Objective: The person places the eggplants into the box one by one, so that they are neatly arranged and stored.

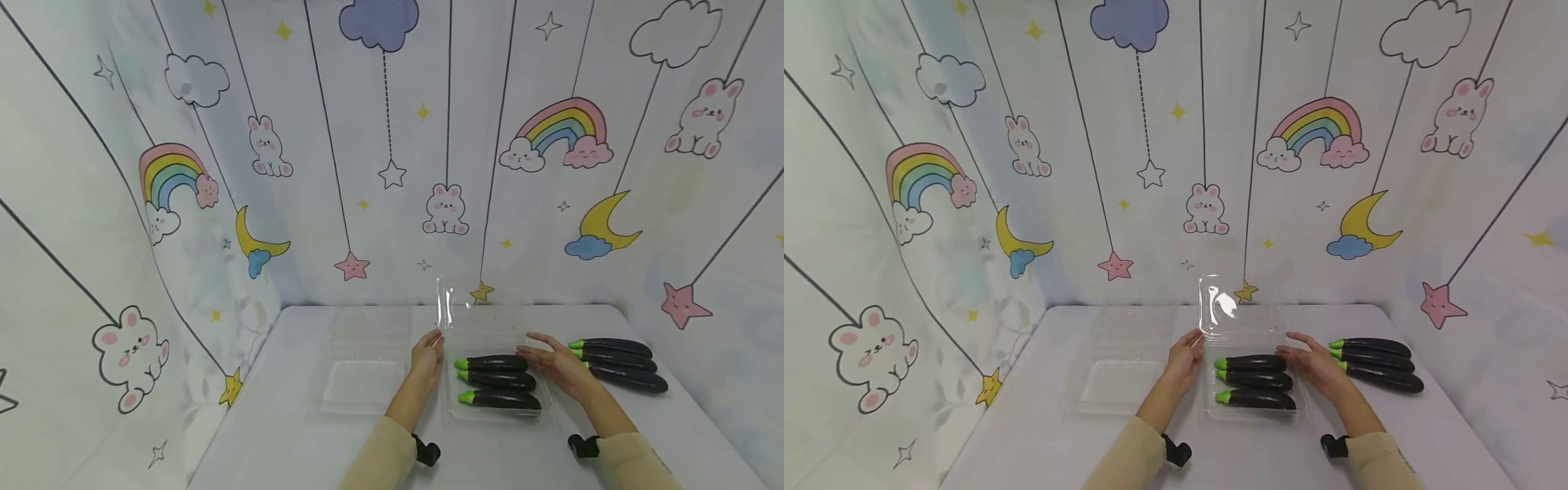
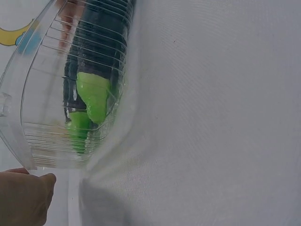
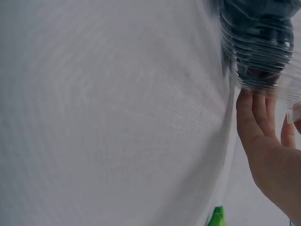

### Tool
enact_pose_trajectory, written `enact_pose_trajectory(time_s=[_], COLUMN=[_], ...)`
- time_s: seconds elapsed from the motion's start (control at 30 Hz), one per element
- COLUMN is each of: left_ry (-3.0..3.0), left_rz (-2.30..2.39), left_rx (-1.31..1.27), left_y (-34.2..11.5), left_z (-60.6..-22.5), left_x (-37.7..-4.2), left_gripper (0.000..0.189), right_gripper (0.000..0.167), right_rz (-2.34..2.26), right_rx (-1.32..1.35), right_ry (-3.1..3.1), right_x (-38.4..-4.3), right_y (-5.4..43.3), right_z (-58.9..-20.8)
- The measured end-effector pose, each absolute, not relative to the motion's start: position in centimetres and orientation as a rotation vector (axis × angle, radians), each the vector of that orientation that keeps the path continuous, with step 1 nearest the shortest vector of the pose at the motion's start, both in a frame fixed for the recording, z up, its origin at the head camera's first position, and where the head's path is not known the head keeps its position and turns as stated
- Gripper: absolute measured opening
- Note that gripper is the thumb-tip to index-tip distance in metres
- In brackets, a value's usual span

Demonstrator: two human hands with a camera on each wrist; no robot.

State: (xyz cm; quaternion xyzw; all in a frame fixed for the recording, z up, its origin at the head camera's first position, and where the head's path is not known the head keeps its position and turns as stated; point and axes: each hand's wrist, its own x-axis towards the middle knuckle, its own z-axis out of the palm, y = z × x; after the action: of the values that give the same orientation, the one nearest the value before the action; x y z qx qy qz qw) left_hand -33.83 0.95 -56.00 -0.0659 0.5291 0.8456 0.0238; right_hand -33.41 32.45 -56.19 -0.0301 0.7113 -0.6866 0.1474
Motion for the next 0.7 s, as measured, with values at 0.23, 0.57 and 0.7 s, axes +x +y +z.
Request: enact_pose_trajectory(time_s=[0.23,0.57,0.7], left_ry=[1.603,1.531,1.505], left_rz=[2.642,2.67,2.686], left_rx=[-0.227,-0.21,-0.228], left_y=[0.98,0.81,0.9], left_z=[-55.91,-55.89,-56.02], left_x=[-33.79,-33.34,-33.3], left_gripper=[0.045,0.039,0.041], right_gripper=[0.045,0.045,0.04], right_rz=[-2.027,-2.061,-2.067], right_rx=[-0.079,-0.106,-0.097], right_ry=[1.983,1.944,1.939], right_x=[-33.5,-33.42,-33.43], right_y=[32.66,32.71,32.59], right_z=[-56.5,-56.74,-56.64])
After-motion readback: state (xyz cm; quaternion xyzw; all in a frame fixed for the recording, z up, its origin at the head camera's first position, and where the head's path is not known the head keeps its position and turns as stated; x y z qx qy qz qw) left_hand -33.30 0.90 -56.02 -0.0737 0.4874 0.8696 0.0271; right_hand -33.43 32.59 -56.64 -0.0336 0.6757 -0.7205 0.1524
